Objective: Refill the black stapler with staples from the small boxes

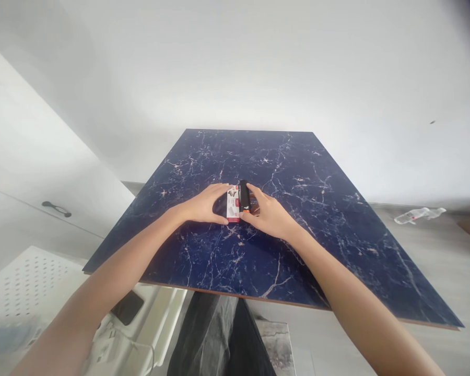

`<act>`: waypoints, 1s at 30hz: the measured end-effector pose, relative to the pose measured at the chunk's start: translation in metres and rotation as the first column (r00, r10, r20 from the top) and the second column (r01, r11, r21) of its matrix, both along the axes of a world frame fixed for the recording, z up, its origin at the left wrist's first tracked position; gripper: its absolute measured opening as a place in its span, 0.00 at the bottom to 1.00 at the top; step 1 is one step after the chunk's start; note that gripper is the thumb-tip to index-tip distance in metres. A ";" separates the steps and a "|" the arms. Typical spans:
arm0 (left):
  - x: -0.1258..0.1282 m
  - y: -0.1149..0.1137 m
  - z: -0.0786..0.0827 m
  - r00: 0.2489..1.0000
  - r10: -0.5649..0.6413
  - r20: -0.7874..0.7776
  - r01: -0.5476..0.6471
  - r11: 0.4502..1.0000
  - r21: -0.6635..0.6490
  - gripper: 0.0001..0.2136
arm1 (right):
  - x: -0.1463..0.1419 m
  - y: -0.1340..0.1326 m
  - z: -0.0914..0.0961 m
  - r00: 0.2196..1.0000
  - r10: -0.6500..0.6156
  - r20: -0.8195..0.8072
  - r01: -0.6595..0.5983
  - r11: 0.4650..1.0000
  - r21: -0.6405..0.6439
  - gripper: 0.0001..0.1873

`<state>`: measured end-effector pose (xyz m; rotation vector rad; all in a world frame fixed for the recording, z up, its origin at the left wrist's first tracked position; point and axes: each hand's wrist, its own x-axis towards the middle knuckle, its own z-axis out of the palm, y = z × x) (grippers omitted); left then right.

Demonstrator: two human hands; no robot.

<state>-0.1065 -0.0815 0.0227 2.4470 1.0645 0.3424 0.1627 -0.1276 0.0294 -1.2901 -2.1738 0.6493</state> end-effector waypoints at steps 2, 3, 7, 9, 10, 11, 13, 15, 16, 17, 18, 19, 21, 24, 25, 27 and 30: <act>0.003 0.000 -0.005 1.000 0.009 0.006 -0.009 1.000 0.022 0.52 | -0.001 -0.002 0.000 1.000 0.005 0.005 -0.005 1.000 0.022 0.42; 0.005 0.001 -0.008 1.000 0.018 0.016 -0.018 0.999 0.027 0.52 | -0.002 -0.002 0.000 1.000 0.006 0.008 -0.006 0.999 0.036 0.41; 0.007 0.002 -0.009 0.998 0.032 0.063 -0.032 0.999 0.007 0.51 | -0.003 -0.004 0.000 1.000 0.002 0.019 -0.004 0.997 0.073 0.40; 0.007 0.002 -0.008 0.997 0.022 0.076 -0.022 1.000 -0.005 0.51 | -0.003 -0.004 0.000 1.000 -0.001 0.026 -0.001 0.997 0.079 0.40; 0.007 0.002 -0.007 0.997 0.020 0.079 -0.019 1.000 -0.009 0.52 | -0.003 -0.004 0.000 1.000 -0.001 0.031 -0.002 0.997 0.082 0.41; 0.007 0.002 -0.006 0.997 0.023 0.079 -0.022 1.000 -0.012 0.52 | -0.004 -0.004 0.001 0.999 -0.002 0.037 -0.001 0.996 0.085 0.41; 0.007 0.002 -0.004 0.997 0.036 0.073 -0.034 0.999 -0.019 0.52 | -0.005 -0.005 0.001 0.999 0.002 0.049 -0.006 0.996 0.086 0.41; 0.009 0.001 -0.002 0.997 0.040 0.062 -0.038 0.999 -0.027 0.52 | -0.006 -0.005 0.001 0.998 -0.003 0.062 -0.002 0.997 0.083 0.41; 0.010 0.001 -0.002 0.998 0.037 0.057 -0.035 0.999 -0.031 0.52 | -0.006 -0.005 0.000 0.997 -0.016 0.073 0.010 0.996 0.084 0.41; 0.012 0.001 -0.002 0.998 0.034 0.052 -0.032 0.999 -0.032 0.51 | -0.006 -0.005 -0.001 0.995 -0.037 0.088 0.029 0.996 0.087 0.41; 0.015 0.002 -0.001 0.998 0.031 0.048 -0.029 0.999 -0.031 0.51 | -0.005 -0.004 -0.002 0.992 -0.064 0.106 0.055 0.994 0.093 0.41; 0.019 0.003 -0.002 0.998 0.030 0.047 -0.029 0.999 -0.026 0.51 | -0.004 -0.003 -0.003 0.987 -0.096 0.125 0.084 0.991 0.101 0.40; 0.031 0.010 -0.003 0.998 0.019 0.056 -0.019 1.000 -0.011 0.51 | 0.000 0.003 -0.004 0.975 -0.156 0.157 0.138 0.983 0.121 0.38; 0.063 0.029 -0.007 0.998 -0.007 0.070 0.005 1.000 0.024 0.50 | 0.016 0.019 -0.007 0.952 -0.257 0.166 0.230 0.959 0.168 0.34; 0.078 0.037 -0.009 0.998 -0.011 0.068 0.008 0.999 0.037 0.50 | 0.024 0.026 -0.008 0.939 -0.303 0.160 0.272 0.943 0.191 0.33; 0.116 0.054 -0.012 0.998 -0.013 0.055 0.009 0.998 0.062 0.50 | 0.047 0.041 -0.012 0.897 -0.420 0.135 0.384 0.894 0.230 0.32; 0.183 0.078 -0.016 0.998 -0.035 0.053 0.030 0.995 0.095 0.51 | 0.092 0.060 -0.019 0.795 -0.602 0.070 0.569 0.781 0.255 0.32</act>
